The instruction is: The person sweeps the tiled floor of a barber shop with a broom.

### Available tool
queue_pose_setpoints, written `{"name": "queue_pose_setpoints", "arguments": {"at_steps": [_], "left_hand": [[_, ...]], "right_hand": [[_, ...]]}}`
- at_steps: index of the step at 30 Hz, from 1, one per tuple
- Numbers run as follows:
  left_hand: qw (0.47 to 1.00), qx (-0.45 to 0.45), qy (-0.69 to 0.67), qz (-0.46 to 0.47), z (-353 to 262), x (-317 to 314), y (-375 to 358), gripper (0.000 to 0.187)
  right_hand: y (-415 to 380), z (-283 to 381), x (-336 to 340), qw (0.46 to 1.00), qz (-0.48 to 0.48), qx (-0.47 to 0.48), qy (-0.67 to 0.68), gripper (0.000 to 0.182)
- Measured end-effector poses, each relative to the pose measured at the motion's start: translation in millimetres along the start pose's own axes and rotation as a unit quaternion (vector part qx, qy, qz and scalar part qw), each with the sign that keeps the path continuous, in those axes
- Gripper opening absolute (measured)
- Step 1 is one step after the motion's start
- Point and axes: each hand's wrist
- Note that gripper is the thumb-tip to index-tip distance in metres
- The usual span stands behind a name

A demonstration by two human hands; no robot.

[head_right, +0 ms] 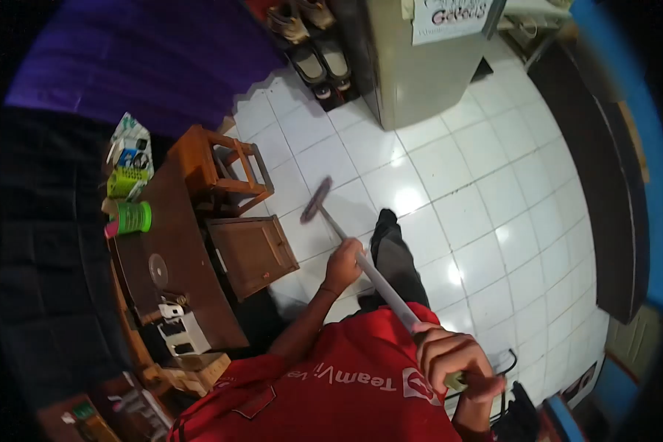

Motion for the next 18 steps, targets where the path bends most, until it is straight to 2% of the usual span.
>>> {"name": "queue_pose_setpoints", "arguments": {"at_steps": [1, 4, 5, 7, 8, 9, 10, 11, 12, 14, 15, 16, 17, 18], "left_hand": [[1.000, -0.002, 0.026, -0.012, -9, 9, 18, 0.012], [0.997, -0.037, 0.009, -0.061, -22, 39, 86, 0.012], [0.995, -0.052, 0.026, -0.077, -7, 47, 110, 0.012], [0.987, -0.060, 0.060, -0.138, 28, 59, 157, 0.013], [0.978, -0.056, 0.078, -0.183, 42, 63, 179, 0.015], [0.978, -0.053, 0.077, -0.188, 60, 69, 199, 0.015], [0.984, -0.037, 0.095, -0.148, 80, 76, 216, 0.016], [0.987, -0.022, 0.115, -0.109, 93, 82, 232, 0.018], [0.986, -0.021, 0.115, -0.116, 98, 84, 244, 0.018], [0.987, -0.091, 0.130, -0.010, 105, 78, 256, 0.025], [0.995, -0.065, 0.055, -0.060, 73, 71, 250, 0.024], [0.996, -0.051, -0.029, -0.063, 60, 61, 244, 0.022], [0.989, -0.097, -0.014, -0.107, 37, 53, 241, 0.021], [0.997, -0.032, -0.014, -0.068, 1, 60, 235, 0.021]], "right_hand": [[21, 3, -1, 0.996, -0.081, 0.022, 0.014, 0.084], [72, -13, 23, 0.979, -0.165, 0.096, 0.067, 0.069], [89, -26, 26, 0.978, -0.171, 0.092, 0.071, 0.069], [124, -62, 31, 0.974, -0.212, 0.067, 0.048, 0.046], [148, -78, 34, 0.973, -0.214, 0.086, 0.020, 0.026], [154, -116, 29, 0.972, -0.209, 0.094, 0.060, 0.024], [169, -121, 26, 0.973, -0.202, 0.095, 0.059, 0.024], [189, -123, 20, 0.973, -0.226, 0.052, 0.006, 0.032], [205, -123, 18, 0.967, -0.249, 0.009, -0.048, 0.040], [220, -101, 27, 0.965, -0.252, -0.002, -0.077, 0.040], [226, -81, 32, 0.959, -0.260, -0.015, -0.107, 0.040], [224, -61, 40, 0.963, -0.254, -0.010, -0.090, 0.033], [225, -40, 52, 0.966, -0.246, 0.001, -0.077, 0.025], [236, -18, 60, 0.973, -0.226, 0.022, -0.051, 0.029]]}}
Point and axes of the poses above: each hand's wrist, its own y-axis towards the middle knuckle, its own x-axis out of the back of the hand, z = x × y, and after that the axes turned 11 degrees about -y, right-handed
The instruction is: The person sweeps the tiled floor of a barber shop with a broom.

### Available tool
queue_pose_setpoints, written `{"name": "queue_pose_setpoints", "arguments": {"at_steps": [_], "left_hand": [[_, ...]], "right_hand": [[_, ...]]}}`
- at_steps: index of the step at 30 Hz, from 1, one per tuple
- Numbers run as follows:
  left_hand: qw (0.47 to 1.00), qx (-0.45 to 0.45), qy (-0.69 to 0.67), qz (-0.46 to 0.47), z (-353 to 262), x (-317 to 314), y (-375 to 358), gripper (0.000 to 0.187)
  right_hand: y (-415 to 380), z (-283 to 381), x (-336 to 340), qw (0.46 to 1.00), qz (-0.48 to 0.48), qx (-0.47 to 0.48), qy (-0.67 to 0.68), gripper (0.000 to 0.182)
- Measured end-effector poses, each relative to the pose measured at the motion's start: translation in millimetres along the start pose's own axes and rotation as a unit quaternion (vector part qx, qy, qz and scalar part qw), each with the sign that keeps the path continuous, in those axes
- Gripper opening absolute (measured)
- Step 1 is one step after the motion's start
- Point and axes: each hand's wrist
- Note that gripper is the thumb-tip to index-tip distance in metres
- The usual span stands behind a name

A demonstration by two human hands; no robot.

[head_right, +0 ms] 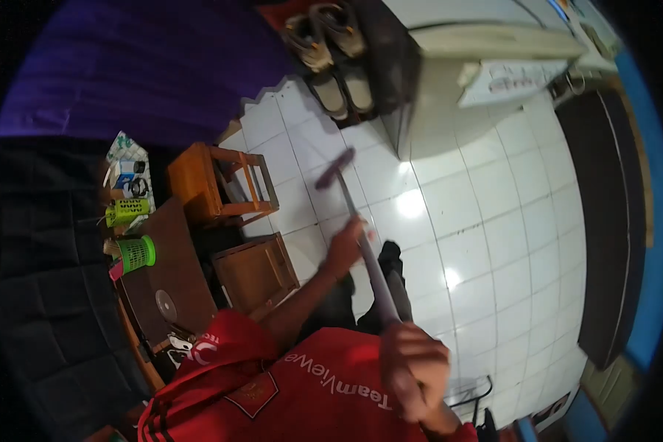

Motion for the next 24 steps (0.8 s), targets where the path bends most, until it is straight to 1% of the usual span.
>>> {"name": "queue_pose_setpoints", "arguments": {"at_steps": [1, 2, 3, 4, 6, 7, 8, 9, 10, 12, 13, 14, 15, 16, 17, 18, 19, 20, 21, 22, 23, 24], "left_hand": [[0.999, 0.009, -0.045, 0.016, -3, -6, -7, 0.025], [0.998, -0.057, -0.003, -0.025, 0, -12, -10, 0.027], [0.997, 0.049, -0.011, 0.053, -27, 6, -2, 0.024], [0.999, -0.005, 0.010, 0.039, -31, 16, 9, 0.020], [0.996, -0.058, 0.043, 0.051, -41, 48, 35, 0.015], [0.997, -0.057, 0.040, 0.032, -45, 64, 47, 0.015], [0.997, -0.076, 0.006, 0.002, -49, 80, 58, 0.014], [0.995, -0.095, -0.030, -0.027, -46, 96, 69, 0.015], [0.993, -0.099, -0.036, -0.044, -38, 114, 84, 0.015], [0.977, -0.137, -0.064, -0.150, -18, 158, 117, 0.018], [0.974, -0.137, -0.064, -0.168, -4, 187, 136, 0.021], [0.977, -0.111, -0.063, -0.170, 18, 206, 153, 0.022], [0.971, -0.094, -0.081, -0.203, 37, 225, 169, 0.023], [0.961, -0.065, -0.151, -0.221, 48, 256, 183, 0.023], [0.956, -0.082, -0.115, -0.259, 60, 288, 197, 0.020], [0.945, -0.052, -0.137, -0.293, 87, 302, 211, 0.015], [0.936, -0.071, -0.136, -0.318, 113, 323, 223, 0.013], [0.944, -0.018, -0.042, -0.326, 137, 346, 231, 0.014], [0.942, 0.013, -0.029, -0.335, 169, 362, 239, 0.014], [0.933, 0.065, 0.024, -0.353, 211, 370, 247, 0.016], [0.938, 0.148, 0.064, -0.307, 247, 382, 247, 0.002], [0.929, 0.189, 0.116, -0.296, 290, 384, 250, 0.007]], "right_hand": [[6, 11, -1, 0.999, -0.005, 0.032, 0.007, 0.032], [19, 21, -5, 0.997, 0.000, 0.066, 0.031, 0.031], [35, 35, -16, 0.998, -0.006, 0.058, 0.015, 0.049], [43, 35, -16, 0.997, 0.013, 0.072, 0.000, 0.050], [63, 51, -28, 0.997, -0.005, 0.081, 0.007, 0.045], [69, 54, -24, 0.993, 0.023, 0.108, 0.035, 0.046], [77, 55, -24, 0.988, 0.050, 0.132, 0.059, 0.051], [98, 58, -41, 0.976, 0.076, 0.191, 0.065, 0.046], [113, 57, -55, 0.972, 0.100, 0.197, 0.083, 0.045], [146, 54, -96, 0.973, 0.082, 0.196, 0.091, 0.040], [169, 48, -129, 0.972, 0.027, 0.200, 0.119, 0.038], [186, 39, -144, 0.975, 0.009, 0.189, 0.114, 0.033], [207, 31, -165, 0.976, -0.017, 0.174, 0.132, 0.033], [231, 22, -190, 0.974, -0.047, 0.158, 0.153, 0.033], [255, 10, -212, 0.975, -0.040, 0.148, 0.162, 0.032], [281, -3, -233, 0.974, -0.035, 0.141, 0.172, 0.031], [307, -20, -252, 0.981, -0.008, 0.131, 0.146, 0.030], [330, -41, -271, 0.986, 0.016, 0.116, 0.118, 0.029], [349, -65, -292, 0.991, -0.014, 0.067, 0.112, 0.028], [366, -91, -320, 0.995, -0.064, 0.065, 0.026, 0.028], [379, -119, -332, 0.998, 0.011, -0.034, 0.047, 0.030], [389, -146, -352, 0.988, 0.023, -0.116, 0.098, 0.032]]}}
Point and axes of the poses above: each hand's wrist, its own y-axis towards the middle knuckle, its own x-axis out of the back of the hand, z = x × y, and after that the axes turned 11 degrees about -y, right-handed
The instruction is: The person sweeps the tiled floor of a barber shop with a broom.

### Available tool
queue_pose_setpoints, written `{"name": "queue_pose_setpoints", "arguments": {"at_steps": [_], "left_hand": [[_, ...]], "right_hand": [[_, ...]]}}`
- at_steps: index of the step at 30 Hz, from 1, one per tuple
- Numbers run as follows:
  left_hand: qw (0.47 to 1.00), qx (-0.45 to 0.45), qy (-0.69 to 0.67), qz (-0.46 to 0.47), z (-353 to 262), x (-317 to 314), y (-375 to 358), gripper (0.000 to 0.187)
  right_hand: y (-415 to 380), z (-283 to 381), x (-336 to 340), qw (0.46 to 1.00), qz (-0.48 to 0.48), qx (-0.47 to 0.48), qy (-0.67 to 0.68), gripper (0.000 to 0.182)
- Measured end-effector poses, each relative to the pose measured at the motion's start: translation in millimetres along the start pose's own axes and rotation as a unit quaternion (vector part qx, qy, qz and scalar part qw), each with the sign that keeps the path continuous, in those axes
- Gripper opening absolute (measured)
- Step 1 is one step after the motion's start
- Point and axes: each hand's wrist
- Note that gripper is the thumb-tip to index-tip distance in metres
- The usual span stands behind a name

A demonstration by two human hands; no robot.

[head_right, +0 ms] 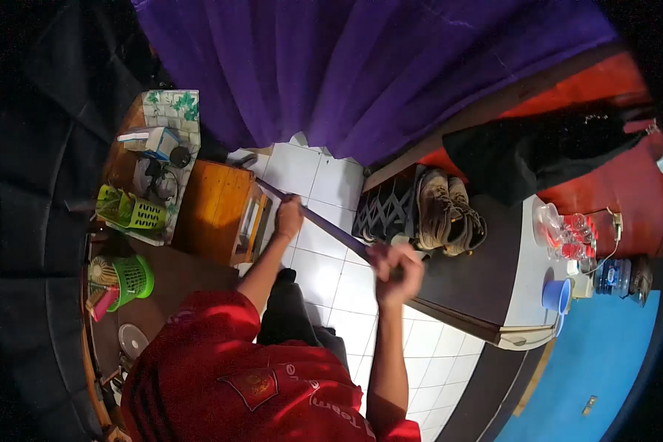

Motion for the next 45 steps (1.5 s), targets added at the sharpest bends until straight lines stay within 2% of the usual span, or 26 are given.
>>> {"name": "queue_pose_setpoints", "arguments": {"at_steps": [1, 2, 5, 8, 9, 11, 16, 18, 21, 24, 25, 26, 28, 30, 31, 33, 34, 35, 36, 37, 38, 39, 40, 41, 44, 45], "left_hand": [[0.998, -0.021, -0.035, -0.042, 29, -8, 8, 0.011], [0.996, 0.073, -0.020, 0.036, 36, -4, 14, 0.013], [0.999, 0.032, -0.032, -0.001, 55, -17, 27, 0.011], [0.999, 0.006, -0.023, 0.045, 49, -45, 21, 0.006], [0.997, -0.034, -0.036, 0.059, 25, -37, 13, 0.006], [0.993, -0.062, -0.002, 0.104, -24, -37, 0, 0.030], [0.949, -0.189, -0.140, 0.212, -120, -29, -61, 0.034], [0.924, -0.162, -0.215, 0.271, -140, -27, -106, 0.030], [0.893, -0.194, -0.265, 0.309, -146, -27, -147, 0.025], [0.850, -0.211, -0.324, 0.357, -160, -11, -151, 0.025], [0.857, -0.253, -0.331, 0.302, -162, -12, -153, 0.026], [0.835, -0.221, -0.442, 0.242, -162, -13, -156, 0.023], [0.882, -0.178, -0.331, 0.284, -178, -1, -129, 0.025], [0.885, -0.117, -0.302, 0.334, -189, 1, -90, 0.023], [0.880, -0.074, -0.358, 0.303, -185, -15, -78, 0.024], [0.916, -0.117, -0.301, 0.238, -153, -63, -53, 0.026], [0.940, -0.206, -0.185, 0.201, -130, -81, -39, 0.027], [0.940, -0.178, -0.149, 0.251, -112, -87, -30, 0.028], [0.935, -0.152, -0.113, 0.299, -94, -90, -26, 0.028], [0.935, -0.154, -0.111, 0.300, -78, -96, -32, 0.028], [0.937, -0.185, -0.045, 0.294, -63, -102, -43, 0.030], [0.934, -0.214, 0.023, 0.285, -56, -102, -50, 0.032], [0.930, -0.276, -0.060, 0.236, -56, -95, -56, 0.033], [0.920, -0.276, -0.086, 0.264, -70, -69, -66, 0.031], [0.903, -0.236, -0.153, 0.323, -94, -33, -123, 0.019], [0.903, -0.319, -0.097, 0.272, -102, -19, -149, 0.016]], "right_hand": [[16, -28, -17, 0.998, 0.054, 0.021, -0.028, 0.024], [24, -47, -29, 0.992, 0.104, 0.060, -0.034, 0.027], [33, -37, -43, 0.991, 0.083, 0.062, -0.082, 0.035], [24, -14, -23, 0.992, 0.077, 0.083, -0.059, 0.040], [18, -5, -18, 0.991, 0.038, 0.099, -0.079, 0.042], [3, 21, -14, 0.984, -0.035, 0.112, -0.133, 0.041], [-50, 94, 0, 0.955, -0.126, 0.168, -0.208, 0.039], [-73, 110, 10, 0.941, -0.119, 0.203, -0.241, 0.036], [-102, 131, 33, 0.970, 0.018, 0.183, -0.162, 0.031], [-141, 145, 44, 0.972, -0.031, 0.202, -0.117, 0.032], [-146, 151, 41, 0.968, -0.034, 0.217, -0.121, 0.031], [-155, 155, 36, 0.965, -0.042, 0.227, -0.123, 0.031], [-156, 148, 23, 0.963, -0.078, 0.241, -0.096, 0.029], [-152, 129, 26, 0.943, -0.134, 0.276, -0.128, 0.028], [-142, 104, 26, 0.920, -0.173, 0.300, -0.184, 0.027], [-128, 34, 40, 0.868, -0.240, 0.323, -0.291, 0.025], [-121, -2, 47, 0.841, -0.271, 0.321, -0.341, 0.025], [-114, -38, 55, 0.810, -0.303, 0.317, -0.389, 0.024], [-109, -62, 51, 0.843, -0.286, 0.265, -0.370, 0.025], [-101, -65, 33, 0.936, -0.209, 0.215, -0.183, 0.031], [-113, -93, 54, 0.919, -0.198, 0.234, -0.250, 0.036], [-117, -76, 45, 0.925, -0.169, 0.252, -0.230, 0.039], [-120, -48, 28, 0.930, -0.142, 0.267, -0.208, 0.042], [-126, -30, 24, 0.931, -0.135, 0.284, -0.188, 0.047], [-151, 39, 14, 0.942, -0.141, 0.205, -0.224, 0.050], [-159, 66, 9, 0.942, -0.142, 0.173, -0.251, 0.047]]}}
Point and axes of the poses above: each hand's wrist, its own y-axis towards the middle knuckle, its own x-axis out of the back of the hand, z = x × y, and after that the axes turned 11 degrees about -y, right-handed
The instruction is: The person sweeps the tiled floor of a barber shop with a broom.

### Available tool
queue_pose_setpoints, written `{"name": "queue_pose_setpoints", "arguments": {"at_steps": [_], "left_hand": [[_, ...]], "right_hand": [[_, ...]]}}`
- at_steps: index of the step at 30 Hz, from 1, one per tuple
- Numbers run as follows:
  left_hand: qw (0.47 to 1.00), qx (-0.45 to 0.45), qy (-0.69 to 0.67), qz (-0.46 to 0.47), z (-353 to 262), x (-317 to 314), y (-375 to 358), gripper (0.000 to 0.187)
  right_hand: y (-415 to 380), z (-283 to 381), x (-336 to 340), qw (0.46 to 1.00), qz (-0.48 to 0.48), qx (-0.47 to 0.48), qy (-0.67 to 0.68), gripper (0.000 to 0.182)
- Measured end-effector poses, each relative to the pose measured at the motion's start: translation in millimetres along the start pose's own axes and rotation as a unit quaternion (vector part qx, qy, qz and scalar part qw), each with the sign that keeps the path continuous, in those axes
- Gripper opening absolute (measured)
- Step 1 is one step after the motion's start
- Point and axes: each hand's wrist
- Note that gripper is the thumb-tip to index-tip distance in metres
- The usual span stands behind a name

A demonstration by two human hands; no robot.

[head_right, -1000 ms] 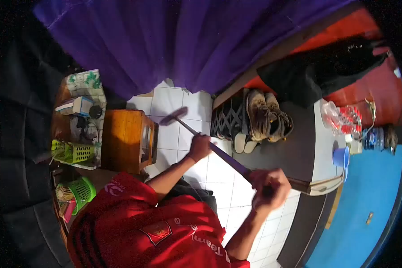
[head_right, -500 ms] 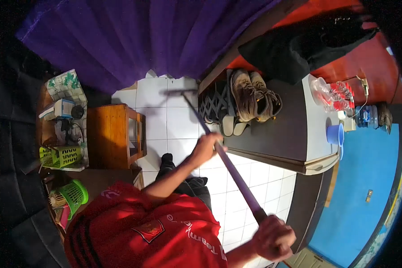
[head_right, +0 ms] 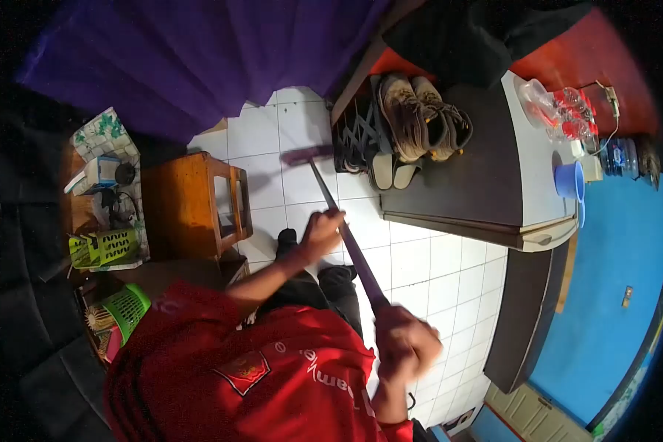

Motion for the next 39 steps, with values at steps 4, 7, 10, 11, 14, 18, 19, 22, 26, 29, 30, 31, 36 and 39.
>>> {"name": "queue_pose_setpoints", "arguments": {"at_steps": [4, 7, 10, 11, 14, 18, 19, 22, 26, 29, 30, 31, 36, 39], "left_hand": [[0.995, 0.012, 0.054, 0.087, -93, -14, -36, 0.012], [0.993, 0.016, -0.029, 0.115, -119, -31, -57, 0.020], [0.977, 0.024, -0.149, 0.152, -129, -42, -59, 0.024], [0.975, 0.013, -0.150, 0.163, -142, -44, -50, 0.024], [0.984, -0.011, -0.158, 0.084, -178, -57, -38, 0.023], [0.976, 0.023, -0.202, 0.084, -183, -89, -6, 0.020], [0.971, 0.061, -0.216, 0.084, -176, -108, 1, 0.021], [0.994, -0.048, -0.095, 0.030, -102, -198, -4, 0.020], [0.992, 0.010, -0.115, 0.047, -113, -249, -25, 0.017], [0.984, 0.094, -0.140, 0.053, -182, -269, -52, 0.015], [0.986, 0.084, -0.135, 0.045, -200, -278, -70, 0.017], [0.985, 0.108, -0.117, 0.061, -222, -284, -88, 0.018], [0.977, 0.106, -0.140, 0.119, -293, -289, -154, 0.021], [0.987, 0.087, -0.110, 0.083, -327, -270, -147, 0.020]], "right_hand": [[4, 63, 59, 0.998, 0.058, -0.011, -0.025, 0.031], [-12, 71, 80, 0.999, -0.013, -0.036, 0.003, 0.026], [-33, 82, 111, 0.999, -0.041, 0.025, 0.011, 0.026], [-45, 89, 128, 0.998, -0.041, 0.010, 0.041, 0.027], [-68, 111, 154, 0.992, -0.117, 0.039, -0.028, 0.021], [-99, 63, 189, 0.916, -0.397, 0.047, -0.041, 0.026], [-92, 46, 204, 0.997, -0.061, 0.030, -0.041, 0.028], [-110, -48, 197, 0.984, -0.177, 0.034, -0.015, 0.027], [-121, -65, 252, 0.994, -0.085, 0.023, 0.063, 0.021], [-136, -42, 313, 0.993, -0.075, -0.051, 0.073, 0.022], [-141, -31, 328, 0.993, -0.078, -0.063, 0.065, 0.022], [-144, -20, 341, 0.993, -0.064, -0.065, 0.069, 0.023], [-165, 19, 396, 0.995, 0.086, -0.004, 0.056, 0.026], [-176, 34, 424, 0.973, 0.175, 0.122, 0.086, 0.021]]}}
Point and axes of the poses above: each hand's wrist, its own y-axis towards the middle knuckle, its own x-axis out of the back of the hand, z = x × y, and after that the axes turned 11 degrees about -y, right-handed
